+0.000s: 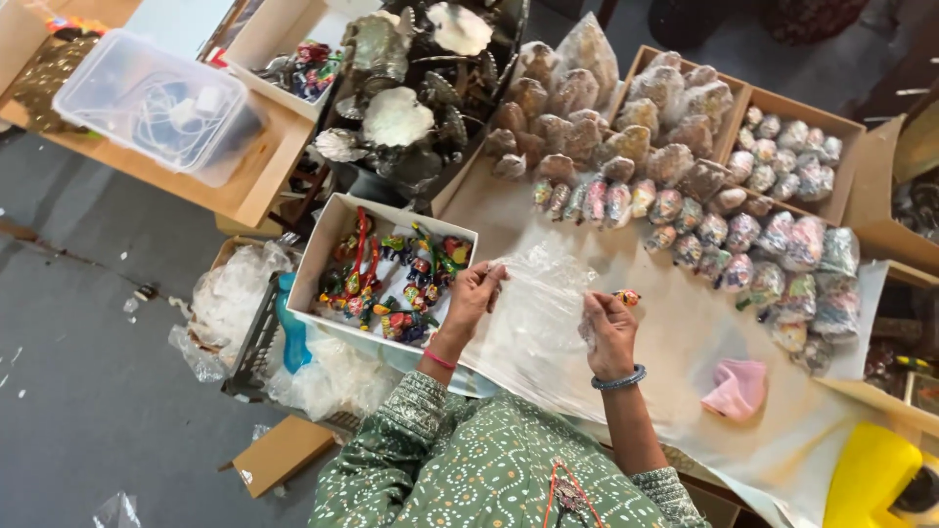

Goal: The person handles small, colorful decorative figurines, wiping them with a pink cloth and then wrapping them in bubble wrap. The wrapped items are placed into a cardboard box alongside other similar items.

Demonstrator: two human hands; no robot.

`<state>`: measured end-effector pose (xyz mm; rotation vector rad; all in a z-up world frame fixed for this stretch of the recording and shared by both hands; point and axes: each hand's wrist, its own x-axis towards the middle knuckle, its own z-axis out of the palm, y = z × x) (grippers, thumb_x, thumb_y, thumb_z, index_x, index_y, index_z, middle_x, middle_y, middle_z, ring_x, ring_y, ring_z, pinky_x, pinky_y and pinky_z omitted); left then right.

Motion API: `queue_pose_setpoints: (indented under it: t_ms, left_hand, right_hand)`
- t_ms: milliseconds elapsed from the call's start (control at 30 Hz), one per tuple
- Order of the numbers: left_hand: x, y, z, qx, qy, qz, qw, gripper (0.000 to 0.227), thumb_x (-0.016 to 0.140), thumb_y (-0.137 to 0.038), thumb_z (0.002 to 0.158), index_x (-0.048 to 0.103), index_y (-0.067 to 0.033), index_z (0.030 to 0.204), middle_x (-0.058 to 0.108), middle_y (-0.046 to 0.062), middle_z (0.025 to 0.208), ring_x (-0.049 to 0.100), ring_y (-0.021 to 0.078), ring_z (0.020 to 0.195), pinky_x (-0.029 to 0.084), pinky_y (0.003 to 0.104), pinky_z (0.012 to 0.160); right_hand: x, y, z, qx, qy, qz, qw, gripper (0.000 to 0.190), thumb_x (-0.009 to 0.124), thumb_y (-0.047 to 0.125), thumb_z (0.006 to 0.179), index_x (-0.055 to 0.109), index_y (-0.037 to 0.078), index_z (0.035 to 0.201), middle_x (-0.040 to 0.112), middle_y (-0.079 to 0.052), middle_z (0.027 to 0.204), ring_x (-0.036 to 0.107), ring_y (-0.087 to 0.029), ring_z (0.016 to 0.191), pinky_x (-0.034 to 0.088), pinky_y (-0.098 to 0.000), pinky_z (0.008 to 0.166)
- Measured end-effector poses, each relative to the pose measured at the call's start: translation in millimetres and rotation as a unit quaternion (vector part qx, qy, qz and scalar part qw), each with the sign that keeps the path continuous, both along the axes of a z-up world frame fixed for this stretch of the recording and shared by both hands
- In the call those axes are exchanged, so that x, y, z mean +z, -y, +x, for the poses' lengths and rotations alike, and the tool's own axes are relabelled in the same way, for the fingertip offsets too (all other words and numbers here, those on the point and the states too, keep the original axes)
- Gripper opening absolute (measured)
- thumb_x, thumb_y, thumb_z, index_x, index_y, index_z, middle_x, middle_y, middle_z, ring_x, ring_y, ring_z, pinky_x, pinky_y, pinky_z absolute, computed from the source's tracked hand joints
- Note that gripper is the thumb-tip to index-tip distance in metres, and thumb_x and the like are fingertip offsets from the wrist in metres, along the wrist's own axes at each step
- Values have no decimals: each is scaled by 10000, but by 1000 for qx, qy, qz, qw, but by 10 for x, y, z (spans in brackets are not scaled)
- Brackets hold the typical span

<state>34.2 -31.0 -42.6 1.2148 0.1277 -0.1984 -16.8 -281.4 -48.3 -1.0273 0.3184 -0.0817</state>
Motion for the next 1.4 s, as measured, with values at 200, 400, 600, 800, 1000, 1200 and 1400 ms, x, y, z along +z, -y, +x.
queue_pose_setpoints:
  t_ms: [200, 400, 600, 800, 1000, 1200, 1400]
  left_hand:
    - [-159, 216, 87, 23, -55, -56, 997, 186, 651, -289, 1017, 714, -114, 1003, 734, -9, 873, 697, 73, 776, 574, 256, 663]
    - [-183, 359, 44, 32, -170, -286, 942, 152, 575, -286, 1034, 651, -175, 1105, 738, 30, 1086, 727, 212, 993, 614, 478, 836]
    - [-359, 509, -24, -14, -215, -438, 873, 259, 517, -306, 1052, 636, -115, 1178, 701, 140, 1232, 720, 326, 1083, 618, 500, 876]
    - [-362, 442, -71, -17, -198, -407, 891, 179, 510, -274, 1035, 611, -127, 1044, 727, 193, 1207, 748, 370, 1006, 632, 482, 858]
    - [-1190, 188, -151, 51, -159, -109, 980, 128, 543, -143, 1052, 632, -51, 1053, 730, 140, 1023, 763, 336, 887, 646, 400, 707]
    - [-614, 103, -404, -45, -40, 545, 837, 212, 680, -210, 961, 627, -25, 1051, 747, 153, 980, 728, 323, 923, 571, 430, 825]
    - [-501, 474, -172, -108, 246, 431, 861, 335, 562, -188, 1027, 634, -116, 1346, 628, 111, 1448, 615, 296, 1326, 518, 391, 1097]
  right_hand:
    - [-482, 253, -107, -63, 17, 0, 998, 129, 736, 156, 1050, 718, 34, 1089, 616, 51, 812, 479, -30, 624, 363, -213, 508]
    - [-55, 1, -137, 102, -53, 15, 993, 514, 705, 258, 826, 557, 177, 1311, 660, 61, 1242, 643, -60, 1087, 523, -282, 874]
    - [-290, -77, -34, 121, 44, 35, 991, 344, 710, 102, 956, 637, -23, 1269, 723, -53, 1201, 657, -142, 1109, 512, -319, 1018]
    - [-371, 339, 58, 53, 34, 111, 992, 50, 647, 84, 1012, 659, 56, 1052, 665, -16, 910, 669, -121, 868, 486, -242, 715]
    - [-807, 412, -132, 44, -122, -97, 987, 191, 685, 231, 1004, 641, 54, 947, 602, 2, 726, 536, -72, 556, 404, -233, 452]
    - [-1475, 547, -341, 73, -219, -249, 941, 287, 731, 262, 933, 664, -12, 884, 617, -32, 666, 510, -90, 465, 421, -260, 425]
    - [-1213, 445, -220, 100, -234, -339, 906, 299, 730, 279, 931, 684, -15, 967, 659, -94, 693, 592, -119, 519, 502, -265, 478]
